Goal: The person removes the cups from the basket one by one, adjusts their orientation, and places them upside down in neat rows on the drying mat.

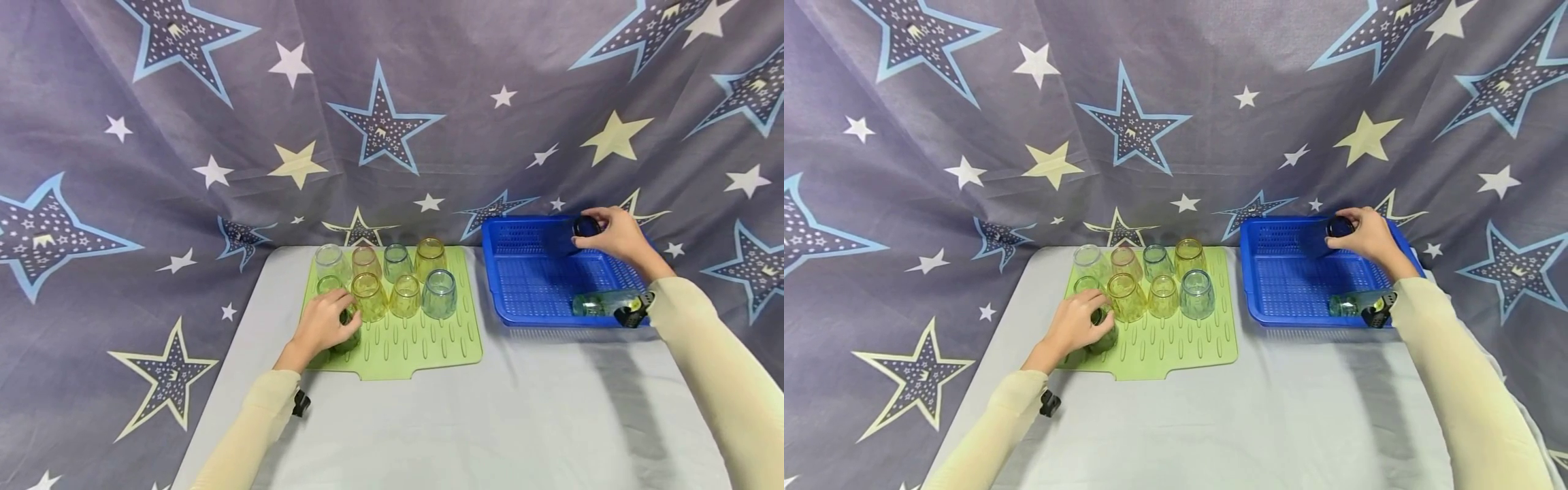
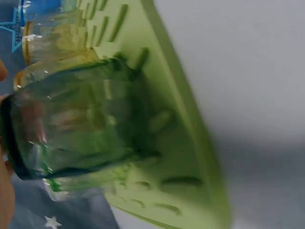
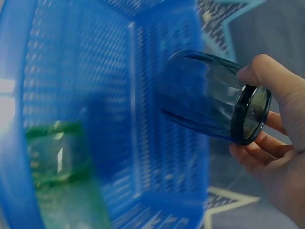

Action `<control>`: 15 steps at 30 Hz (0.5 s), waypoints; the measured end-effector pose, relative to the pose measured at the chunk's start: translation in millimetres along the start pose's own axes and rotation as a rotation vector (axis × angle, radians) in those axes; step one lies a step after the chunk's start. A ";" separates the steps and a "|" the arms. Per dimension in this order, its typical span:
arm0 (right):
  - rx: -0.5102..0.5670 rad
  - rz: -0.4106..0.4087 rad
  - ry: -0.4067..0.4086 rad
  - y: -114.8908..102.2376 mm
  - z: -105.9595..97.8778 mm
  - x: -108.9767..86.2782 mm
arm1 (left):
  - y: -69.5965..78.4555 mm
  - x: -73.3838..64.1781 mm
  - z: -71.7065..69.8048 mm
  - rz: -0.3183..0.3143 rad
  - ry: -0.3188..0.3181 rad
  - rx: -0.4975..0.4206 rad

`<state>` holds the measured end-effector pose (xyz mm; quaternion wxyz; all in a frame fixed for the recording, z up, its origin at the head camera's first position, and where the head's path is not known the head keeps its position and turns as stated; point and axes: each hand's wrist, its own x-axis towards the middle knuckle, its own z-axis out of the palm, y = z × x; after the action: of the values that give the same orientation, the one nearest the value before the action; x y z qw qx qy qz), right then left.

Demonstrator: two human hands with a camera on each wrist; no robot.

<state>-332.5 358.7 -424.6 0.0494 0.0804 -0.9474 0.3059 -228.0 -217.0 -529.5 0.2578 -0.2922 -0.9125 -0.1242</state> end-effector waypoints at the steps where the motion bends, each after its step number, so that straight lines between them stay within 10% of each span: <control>1: 0.009 -0.008 0.003 -5.4 -1.3 -0.3 | 2.0 4.9 -1.2 0.019 0.033 0.001; 9: 0.062 -0.091 0.039 -57.2 -12.2 -5.0 | 32.3 65.9 -16.8 0.161 0.274 -0.036; 15: 0.110 -0.214 0.089 -95.2 -14.0 -7.6 | 65.0 120.1 -28.5 0.186 0.315 -0.095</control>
<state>-307.1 291.7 -360.0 0.1195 0.1699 -0.9120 0.3537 -261.4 -119.5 -435.5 0.3939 -0.3643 -0.8229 -0.1868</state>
